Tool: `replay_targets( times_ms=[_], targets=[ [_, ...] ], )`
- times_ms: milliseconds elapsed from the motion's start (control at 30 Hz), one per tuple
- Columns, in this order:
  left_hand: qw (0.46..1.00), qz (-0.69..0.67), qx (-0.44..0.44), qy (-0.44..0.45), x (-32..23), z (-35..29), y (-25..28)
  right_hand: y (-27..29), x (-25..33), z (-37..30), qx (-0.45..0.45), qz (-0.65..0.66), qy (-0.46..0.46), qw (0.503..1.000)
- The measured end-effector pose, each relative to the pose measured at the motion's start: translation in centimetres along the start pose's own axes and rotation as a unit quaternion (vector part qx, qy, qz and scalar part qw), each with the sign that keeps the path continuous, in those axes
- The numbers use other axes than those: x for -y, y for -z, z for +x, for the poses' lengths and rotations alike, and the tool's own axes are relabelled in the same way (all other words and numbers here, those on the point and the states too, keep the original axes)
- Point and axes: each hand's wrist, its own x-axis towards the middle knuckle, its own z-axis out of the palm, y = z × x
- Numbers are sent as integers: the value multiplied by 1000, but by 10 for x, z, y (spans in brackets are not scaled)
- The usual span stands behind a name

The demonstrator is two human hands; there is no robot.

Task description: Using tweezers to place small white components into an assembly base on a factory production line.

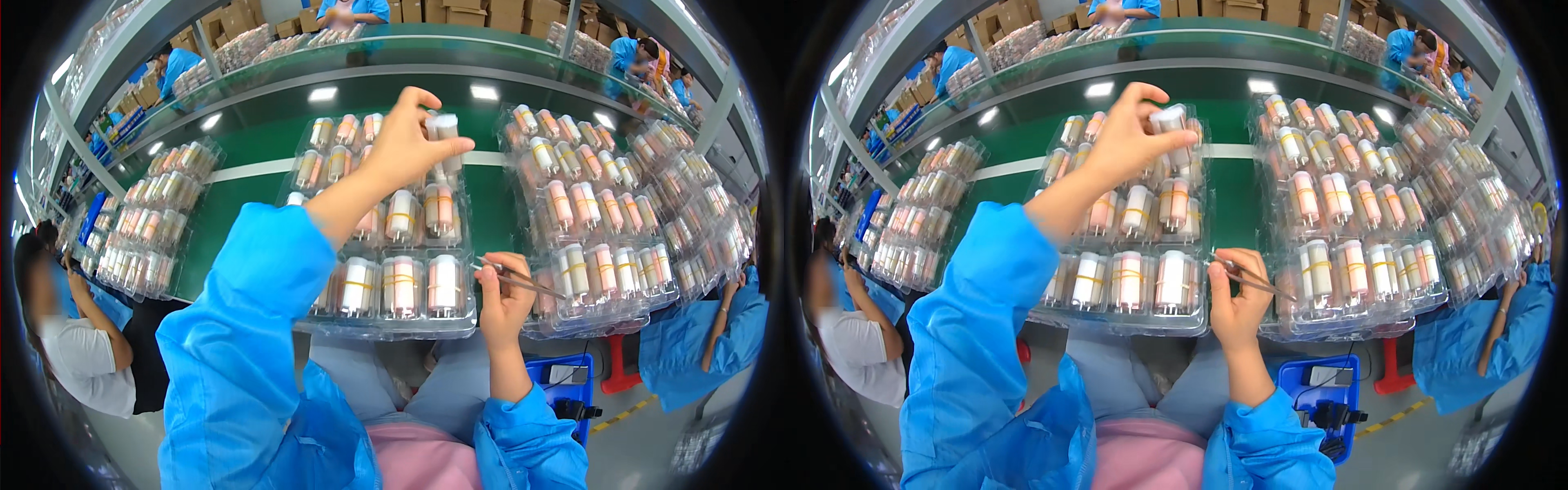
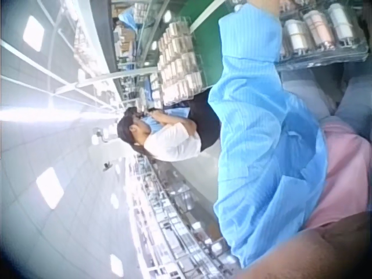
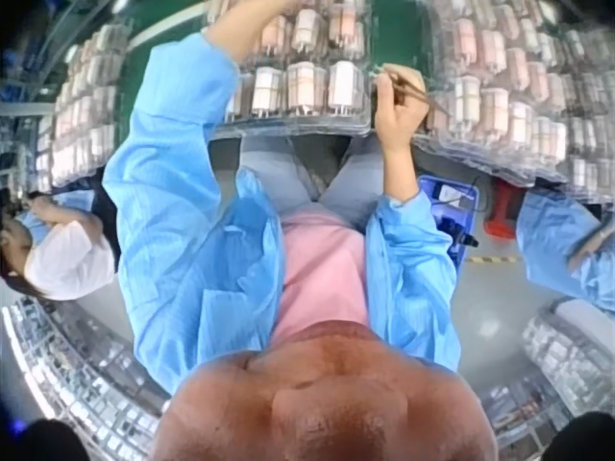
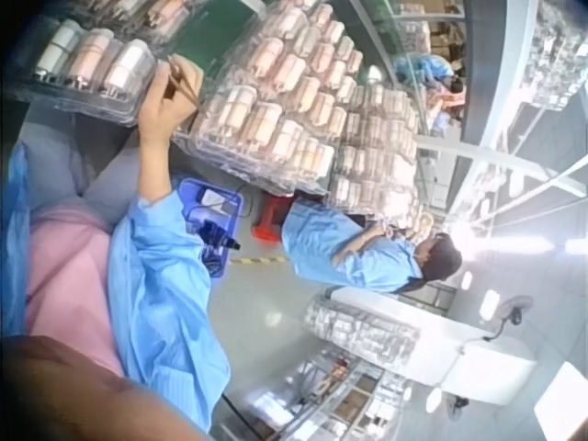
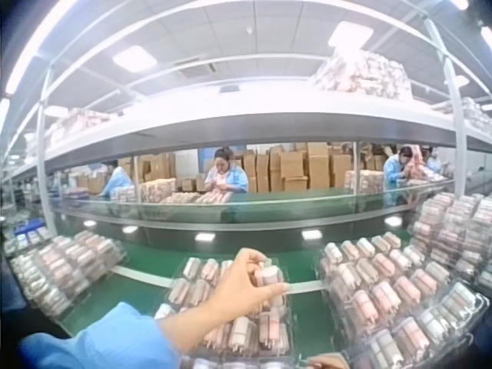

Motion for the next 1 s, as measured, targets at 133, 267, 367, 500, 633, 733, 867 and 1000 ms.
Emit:
replay_targets(
  times_ms=[133, 267, 367, 500, 633, 733, 867, 1000],
  targets=[
    [936, -319, 67, 129, -42, -65, 31, -2, 2, -1, 5, 27, -39, 999],
    [876, -452, 48, 162, -71, -163, 43, 0, -9, -4, 17, 37, -8, 999],
    [799, -569, 29, 191, -69, -217, 39, 7, -18, -5, 15, 13, -16, 1000],
    [740, -639, -25, 208, -47, -264, 33, 8, -8, -5, 13, 8, -37, 999],
    [782, -565, -67, 256, -39, -281, 31, 16, 16, -18, -2, -56, 64, 996],
    [864, -437, -84, 237, -40, -285, 27, 20, 36, -39, -14, -56, 104, 993],
    [946, -280, -57, 152, -27, -290, 14, 18, 53, -64, 1, 41, 48, 998],
    [945, -266, -54, 185, -22, -291, 11, 8, 71, -86, 23, 93, -54, 994]
  ],
)
